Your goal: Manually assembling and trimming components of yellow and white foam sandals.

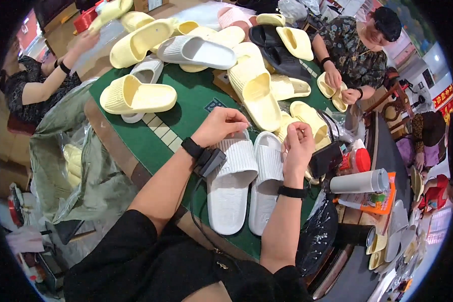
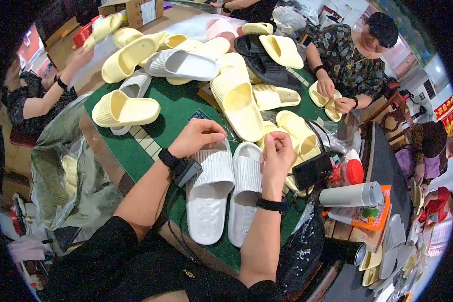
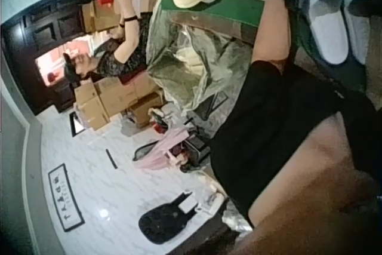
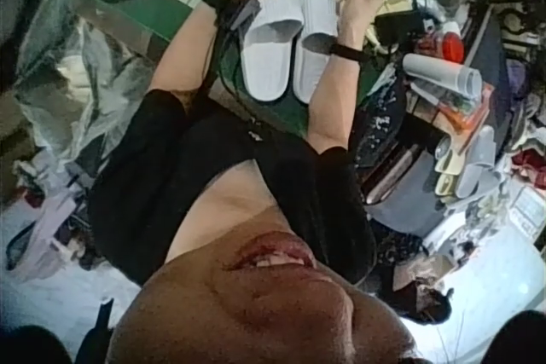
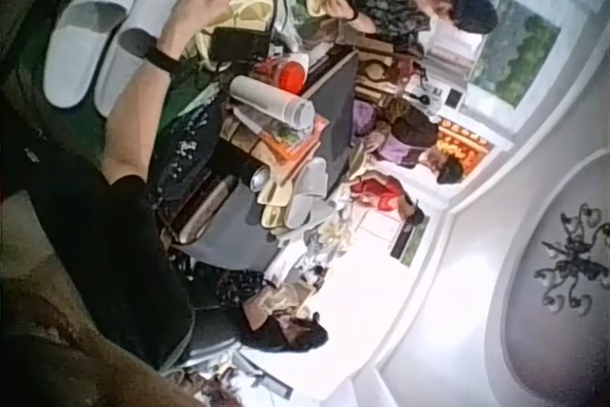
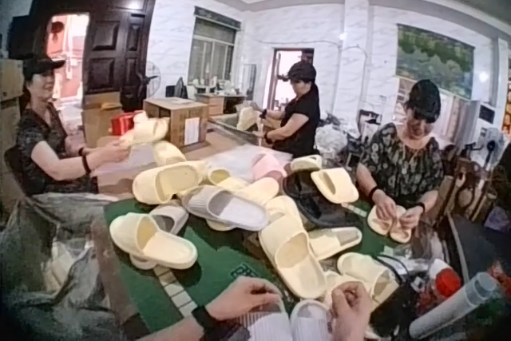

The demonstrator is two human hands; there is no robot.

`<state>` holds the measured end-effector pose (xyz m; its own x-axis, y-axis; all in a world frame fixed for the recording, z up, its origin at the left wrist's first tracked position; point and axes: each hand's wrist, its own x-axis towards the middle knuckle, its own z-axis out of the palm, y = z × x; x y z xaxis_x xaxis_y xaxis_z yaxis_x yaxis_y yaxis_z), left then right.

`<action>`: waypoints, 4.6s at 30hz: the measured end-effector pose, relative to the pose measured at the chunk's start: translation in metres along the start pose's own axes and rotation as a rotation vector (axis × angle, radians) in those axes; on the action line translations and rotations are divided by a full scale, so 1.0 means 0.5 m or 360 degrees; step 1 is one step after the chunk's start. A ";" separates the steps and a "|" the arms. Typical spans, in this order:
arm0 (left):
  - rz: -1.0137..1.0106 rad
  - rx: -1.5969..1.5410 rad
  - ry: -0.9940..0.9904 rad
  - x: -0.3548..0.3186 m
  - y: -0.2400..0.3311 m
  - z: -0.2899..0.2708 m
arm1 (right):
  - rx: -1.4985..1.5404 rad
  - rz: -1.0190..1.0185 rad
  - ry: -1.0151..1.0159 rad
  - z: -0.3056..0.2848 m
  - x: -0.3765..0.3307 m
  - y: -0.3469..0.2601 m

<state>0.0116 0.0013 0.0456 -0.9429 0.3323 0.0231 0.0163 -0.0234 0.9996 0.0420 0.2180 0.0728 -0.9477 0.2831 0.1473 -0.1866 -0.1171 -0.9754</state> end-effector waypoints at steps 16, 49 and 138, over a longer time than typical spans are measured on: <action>0.0139 0.0089 -0.0153 -0.009 0.014 0.007 | -0.0773 -0.0237 -0.0407 0.033 -0.030 0.013; -0.0034 0.0249 -0.0115 -0.007 -0.017 0.000 | -0.1094 -0.0451 -0.0663 0.044 -0.045 0.022; -0.0004 0.0068 -0.0117 -0.010 -0.015 -0.019 | -0.1122 -0.0606 -0.0667 0.060 -0.045 0.030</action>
<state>0.0130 -0.0093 0.0380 -0.9160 0.4007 0.0202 0.0295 0.0170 0.9994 0.0529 0.1811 0.0599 -0.8967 -0.2028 0.3934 -0.4354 0.5633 -0.7022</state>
